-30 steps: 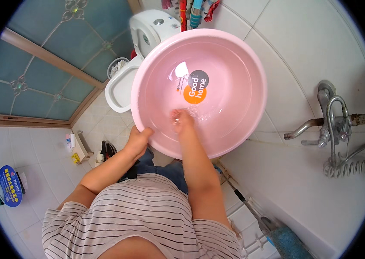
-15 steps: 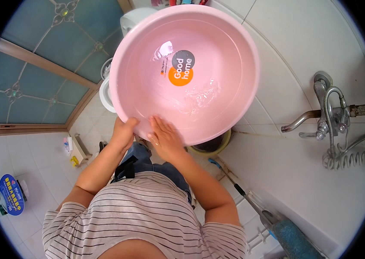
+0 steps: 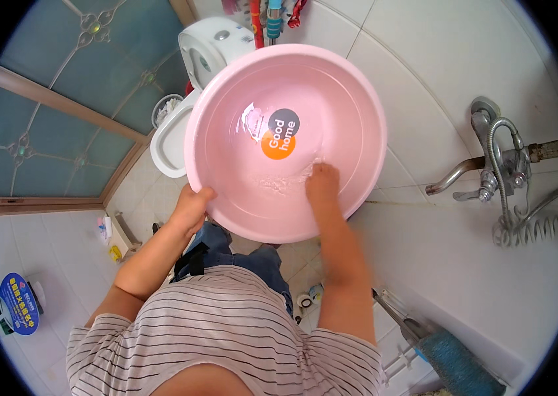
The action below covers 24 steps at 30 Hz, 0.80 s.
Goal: The person sits on a small stool in a bathroom and scrubs a black slip-on shoe with a red brush in a pink basin of water. After scrubbing, they rinse the shoe, pour the dirty water into the toilet, and refill the basin with clean water from the tap.
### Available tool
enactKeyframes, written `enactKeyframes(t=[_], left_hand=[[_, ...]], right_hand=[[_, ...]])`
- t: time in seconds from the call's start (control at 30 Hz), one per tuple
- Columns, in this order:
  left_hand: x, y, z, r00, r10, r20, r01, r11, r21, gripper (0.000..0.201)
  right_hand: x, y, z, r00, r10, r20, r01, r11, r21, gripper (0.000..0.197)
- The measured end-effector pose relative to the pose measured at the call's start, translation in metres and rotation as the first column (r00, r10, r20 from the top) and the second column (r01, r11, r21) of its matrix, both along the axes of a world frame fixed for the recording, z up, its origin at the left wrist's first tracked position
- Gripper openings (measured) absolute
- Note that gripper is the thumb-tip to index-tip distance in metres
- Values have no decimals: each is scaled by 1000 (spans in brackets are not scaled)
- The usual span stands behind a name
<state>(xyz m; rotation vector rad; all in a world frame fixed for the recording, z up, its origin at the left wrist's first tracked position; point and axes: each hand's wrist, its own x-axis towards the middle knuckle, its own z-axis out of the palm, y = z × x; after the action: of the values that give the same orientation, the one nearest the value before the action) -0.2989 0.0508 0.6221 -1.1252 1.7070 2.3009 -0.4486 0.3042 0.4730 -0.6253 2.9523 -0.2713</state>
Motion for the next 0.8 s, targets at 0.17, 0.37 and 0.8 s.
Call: enactKeyframes(t=[0.17, 0.37, 0.8], left_hand=[[0, 13, -4, 1000, -11, 5, 11, 999, 51, 38], [8, 14, -10, 993, -115, -12, 115, 993, 35, 39], [20, 4, 6, 995, -90, -42, 91, 996, 6, 40]], right_hand=[[58, -81, -71, 783, -343, 519, 589, 678, -440, 18], [36, -158, -13, 554, 98, 827, 754, 362, -548, 18], [-40, 9, -14, 912, -362, 190, 404, 873, -275, 28]])
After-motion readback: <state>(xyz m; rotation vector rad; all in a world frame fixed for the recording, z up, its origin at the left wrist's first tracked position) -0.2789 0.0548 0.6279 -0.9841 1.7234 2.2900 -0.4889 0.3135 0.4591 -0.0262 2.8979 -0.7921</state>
